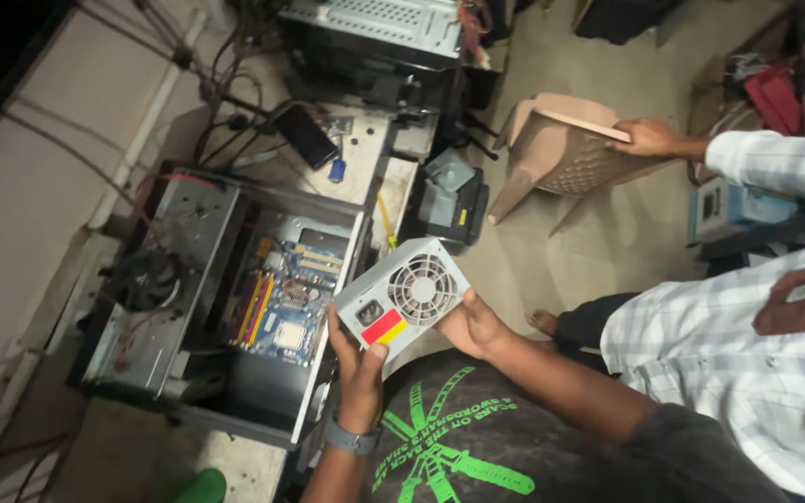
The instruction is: The person removes the power supply unit from a desktop computer case using a screwdriver, then removes the CPU from the motherboard, inspects it, and reinstalls it. The person uses a screwdriver to secure the CPU cooler back onto the motherboard.
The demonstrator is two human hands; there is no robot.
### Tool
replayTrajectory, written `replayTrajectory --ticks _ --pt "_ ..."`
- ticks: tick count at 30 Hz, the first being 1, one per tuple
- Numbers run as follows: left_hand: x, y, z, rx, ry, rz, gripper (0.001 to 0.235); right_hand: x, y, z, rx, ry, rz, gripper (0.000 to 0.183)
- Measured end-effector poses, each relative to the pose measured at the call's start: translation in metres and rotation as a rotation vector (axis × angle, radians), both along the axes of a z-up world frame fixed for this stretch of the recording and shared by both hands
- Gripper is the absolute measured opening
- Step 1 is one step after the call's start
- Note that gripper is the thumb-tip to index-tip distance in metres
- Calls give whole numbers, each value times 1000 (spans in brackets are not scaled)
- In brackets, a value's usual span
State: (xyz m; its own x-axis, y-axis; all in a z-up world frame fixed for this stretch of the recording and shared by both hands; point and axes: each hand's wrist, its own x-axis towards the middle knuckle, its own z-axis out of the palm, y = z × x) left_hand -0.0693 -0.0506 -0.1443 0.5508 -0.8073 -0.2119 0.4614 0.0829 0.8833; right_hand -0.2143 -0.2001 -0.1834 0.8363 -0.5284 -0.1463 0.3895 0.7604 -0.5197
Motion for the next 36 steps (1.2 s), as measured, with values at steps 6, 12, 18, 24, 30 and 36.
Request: replayTrajectory --ticks 6,12,18,24,30,36 --pt "2 3 -11 20 -97 -119 115 -2 -3 16 20 28 -98 104" --pt "8 0 -13 -27 145 -99 89 -6 -4 28 70 1 -215 98" --pt "15 1 -17 179 87 -107 72 -11 -10 29 143 -2 -228 95" --pt "18 13 -33 203 -92 -101 64 -12 -10 28 164 -5 -263 93" --pt "12 13 20 207 -937 -26 97 -7 -8 31 141 33 -249 97" --pt "10 -29 65 100 -1334 -92 137 -1 -4 23 80 30 -177 96"
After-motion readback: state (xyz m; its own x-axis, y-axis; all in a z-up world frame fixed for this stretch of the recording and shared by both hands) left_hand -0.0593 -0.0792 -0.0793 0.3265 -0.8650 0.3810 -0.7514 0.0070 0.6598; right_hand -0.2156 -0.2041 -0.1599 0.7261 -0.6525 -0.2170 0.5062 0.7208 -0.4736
